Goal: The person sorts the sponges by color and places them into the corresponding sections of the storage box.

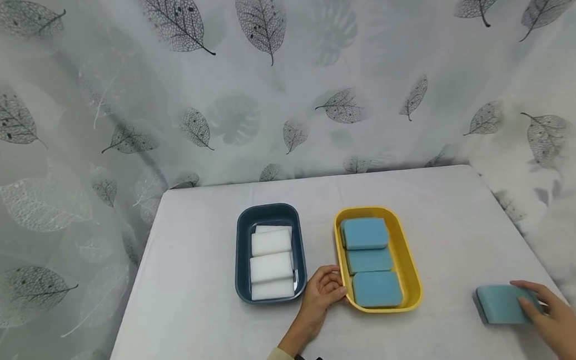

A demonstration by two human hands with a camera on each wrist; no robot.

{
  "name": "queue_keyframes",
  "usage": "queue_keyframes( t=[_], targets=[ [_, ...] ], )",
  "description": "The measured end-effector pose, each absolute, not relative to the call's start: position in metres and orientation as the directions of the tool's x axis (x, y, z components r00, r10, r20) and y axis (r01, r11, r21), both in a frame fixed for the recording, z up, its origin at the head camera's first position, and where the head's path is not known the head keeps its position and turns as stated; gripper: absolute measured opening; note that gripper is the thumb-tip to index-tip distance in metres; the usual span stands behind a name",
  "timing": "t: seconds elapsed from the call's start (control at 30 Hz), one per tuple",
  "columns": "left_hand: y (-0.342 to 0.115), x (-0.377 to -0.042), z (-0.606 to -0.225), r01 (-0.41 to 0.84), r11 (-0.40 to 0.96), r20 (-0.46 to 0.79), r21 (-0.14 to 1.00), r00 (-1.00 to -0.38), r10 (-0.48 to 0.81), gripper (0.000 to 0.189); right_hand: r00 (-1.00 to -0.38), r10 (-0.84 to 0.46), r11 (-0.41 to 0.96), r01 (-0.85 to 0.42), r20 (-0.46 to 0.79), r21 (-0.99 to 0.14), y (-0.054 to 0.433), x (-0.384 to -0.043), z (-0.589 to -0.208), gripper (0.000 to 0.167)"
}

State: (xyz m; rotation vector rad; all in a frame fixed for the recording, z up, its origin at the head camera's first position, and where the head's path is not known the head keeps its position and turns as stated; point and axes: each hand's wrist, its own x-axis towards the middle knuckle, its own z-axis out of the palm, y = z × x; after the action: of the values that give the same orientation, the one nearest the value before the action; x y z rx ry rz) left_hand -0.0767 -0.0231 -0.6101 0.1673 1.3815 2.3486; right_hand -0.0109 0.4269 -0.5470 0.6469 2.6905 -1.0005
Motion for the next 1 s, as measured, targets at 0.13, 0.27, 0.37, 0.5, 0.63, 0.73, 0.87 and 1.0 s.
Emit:
queue_keyframes(
  t=[0.13, 0.27, 0.37, 0.5, 0.63, 0.73, 0.87, 1.0],
  targets=[
    [-0.024, -0.076, -0.611, -0.280, -0.422, -0.098, 0.862, -0.910, 0.403, 0.058, -0.899, 0.300, 0.627, 0.438, -0.320, -0.644, 0.410, -0.020, -0.541, 0.055],
    [-0.024, -0.075, -0.611, -0.282, -0.421, -0.105, 0.862, -0.912, 0.397, 0.058, -0.916, 0.301, 0.594, 0.398, -0.265, -0.699, 0.390, -0.028, -0.533, 0.052],
    [-0.024, -0.075, -0.611, -0.287, -0.420, -0.110, 0.861, -0.911, 0.398, 0.059, -0.926, 0.316, 0.573, 0.359, -0.206, -0.737, 0.374, -0.032, -0.528, 0.051],
    [-0.024, -0.075, -0.610, -0.284, -0.414, -0.107, 0.865, -0.910, 0.401, 0.059, -0.949, 0.281, 0.560, 0.283, -0.143, -0.779, 0.353, -0.038, -0.521, 0.049],
    [-0.023, -0.076, -0.610, -0.282, -0.414, -0.109, 0.866, -0.913, 0.393, 0.057, -0.972, 0.212, 0.540, 0.204, -0.102, -0.817, 0.335, -0.046, -0.514, 0.049],
    [-0.023, -0.076, -0.612, -0.288, -0.414, -0.115, 0.863, -0.912, 0.394, 0.056, -0.979, 0.185, 0.540, 0.171, -0.083, -0.824, 0.321, -0.049, -0.509, 0.049],
    [-0.021, -0.076, -0.610, -0.297, -0.409, -0.125, 0.863, -0.909, 0.397, 0.056, -0.979, 0.180, 0.553, 0.180, -0.094, -0.814, 0.304, -0.053, -0.505, 0.047],
    [-0.021, -0.075, -0.608, -0.302, -0.407, -0.133, 0.862, -0.910, 0.394, 0.057, -0.975, 0.198, 0.584, 0.198, -0.099, -0.787, 0.284, -0.057, -0.503, 0.044]
  ],
)
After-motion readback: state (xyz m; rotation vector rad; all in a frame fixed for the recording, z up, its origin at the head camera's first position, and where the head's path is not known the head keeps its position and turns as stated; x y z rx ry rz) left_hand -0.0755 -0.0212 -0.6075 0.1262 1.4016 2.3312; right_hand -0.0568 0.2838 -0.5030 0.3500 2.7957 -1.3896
